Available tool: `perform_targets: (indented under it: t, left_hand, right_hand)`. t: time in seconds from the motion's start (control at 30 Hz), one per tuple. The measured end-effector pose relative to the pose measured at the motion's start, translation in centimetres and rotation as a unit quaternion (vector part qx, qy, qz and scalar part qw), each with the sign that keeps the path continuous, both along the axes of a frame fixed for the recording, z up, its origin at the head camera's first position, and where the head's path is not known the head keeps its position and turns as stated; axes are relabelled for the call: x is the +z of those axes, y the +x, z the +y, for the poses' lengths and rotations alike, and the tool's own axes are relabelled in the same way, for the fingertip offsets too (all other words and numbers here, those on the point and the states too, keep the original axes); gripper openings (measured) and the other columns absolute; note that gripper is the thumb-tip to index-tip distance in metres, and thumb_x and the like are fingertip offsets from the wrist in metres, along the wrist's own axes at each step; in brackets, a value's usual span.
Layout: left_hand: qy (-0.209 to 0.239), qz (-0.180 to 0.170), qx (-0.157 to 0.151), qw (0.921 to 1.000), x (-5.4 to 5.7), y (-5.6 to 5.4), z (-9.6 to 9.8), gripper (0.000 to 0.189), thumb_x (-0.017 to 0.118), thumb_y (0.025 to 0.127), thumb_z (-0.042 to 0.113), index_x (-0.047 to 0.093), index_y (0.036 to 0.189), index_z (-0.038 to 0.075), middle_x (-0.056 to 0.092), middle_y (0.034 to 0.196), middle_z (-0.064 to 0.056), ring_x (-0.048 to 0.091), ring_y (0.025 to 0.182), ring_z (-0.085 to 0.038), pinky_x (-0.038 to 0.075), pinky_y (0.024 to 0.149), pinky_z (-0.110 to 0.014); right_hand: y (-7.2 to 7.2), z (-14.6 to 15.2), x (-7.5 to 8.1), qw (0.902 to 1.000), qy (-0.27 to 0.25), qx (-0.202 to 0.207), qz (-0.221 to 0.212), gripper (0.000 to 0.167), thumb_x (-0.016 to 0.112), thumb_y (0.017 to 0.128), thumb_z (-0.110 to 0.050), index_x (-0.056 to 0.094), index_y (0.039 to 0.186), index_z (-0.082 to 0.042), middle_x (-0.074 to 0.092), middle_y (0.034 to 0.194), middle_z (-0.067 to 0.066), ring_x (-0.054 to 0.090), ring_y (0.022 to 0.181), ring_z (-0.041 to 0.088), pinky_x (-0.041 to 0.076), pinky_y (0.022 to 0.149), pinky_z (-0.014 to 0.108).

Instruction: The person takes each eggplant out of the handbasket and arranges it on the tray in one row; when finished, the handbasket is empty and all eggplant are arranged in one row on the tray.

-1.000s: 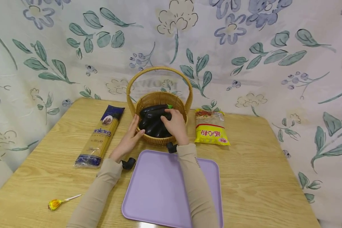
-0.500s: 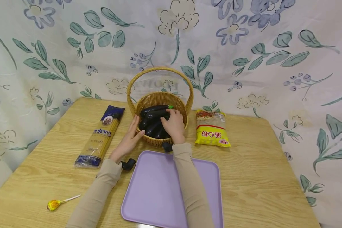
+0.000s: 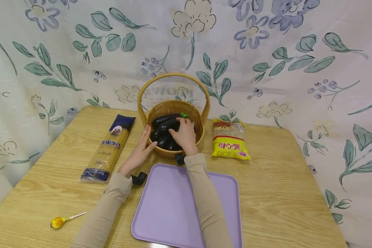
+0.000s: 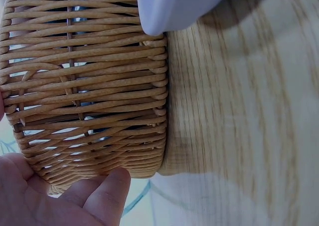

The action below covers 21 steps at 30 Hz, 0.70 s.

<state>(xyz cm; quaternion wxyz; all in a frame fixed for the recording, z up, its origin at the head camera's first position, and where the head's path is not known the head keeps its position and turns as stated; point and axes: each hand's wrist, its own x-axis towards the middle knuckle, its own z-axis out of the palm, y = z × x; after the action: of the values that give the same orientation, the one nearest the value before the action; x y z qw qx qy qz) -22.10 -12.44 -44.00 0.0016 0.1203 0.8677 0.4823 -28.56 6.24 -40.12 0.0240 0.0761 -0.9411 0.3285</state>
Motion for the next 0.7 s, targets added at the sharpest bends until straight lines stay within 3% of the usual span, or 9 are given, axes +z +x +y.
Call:
perform_targets:
  t: [0.13,0.37,0.7]
  left_hand:
    - [0.006,-0.008,-0.001,0.9999,0.1,0.1,0.2,0.073,0.045,0.104,0.031,-0.003,0.157,0.017,-0.011,0.165,-0.004,0.001,0.151,-0.034,0.013,0.117,-0.061]
    - [-0.002,-0.011,0.0,0.9999,0.2,0.0,0.2,0.073,0.044,0.104,0.032,-0.004,0.157,0.019,-0.012,0.164,-0.004,0.0,0.151,-0.034,0.013,0.117,-0.062]
    - [-0.001,-0.009,-0.002,1.0,0.2,0.1,0.1,0.075,0.044,0.103,0.037,-0.003,0.157,0.016,-0.011,0.165,-0.005,0.0,0.151,-0.035,0.013,0.116,-0.063]
  right_hand:
    - [0.0,-0.1,-0.1,0.9994,0.012,0.025,-0.02,0.057,0.064,0.093,-0.036,0.048,0.142,-0.011,0.04,0.148,0.019,0.036,0.138,0.04,0.037,0.109,0.055]
    - [-0.8,0.0,-0.7,0.9975,-0.002,0.013,-0.069,0.065,0.06,0.094,-0.04,0.039,0.147,-0.009,0.029,0.155,0.02,0.04,0.136,0.041,0.033,0.112,0.056]
    - [-0.8,0.6,-0.2,0.9889,-0.127,-0.037,-0.068,0.054,0.056,0.095,-0.02,0.04,0.145,-0.008,0.038,0.147,0.021,0.047,0.125,0.038,0.04,0.105,0.051]
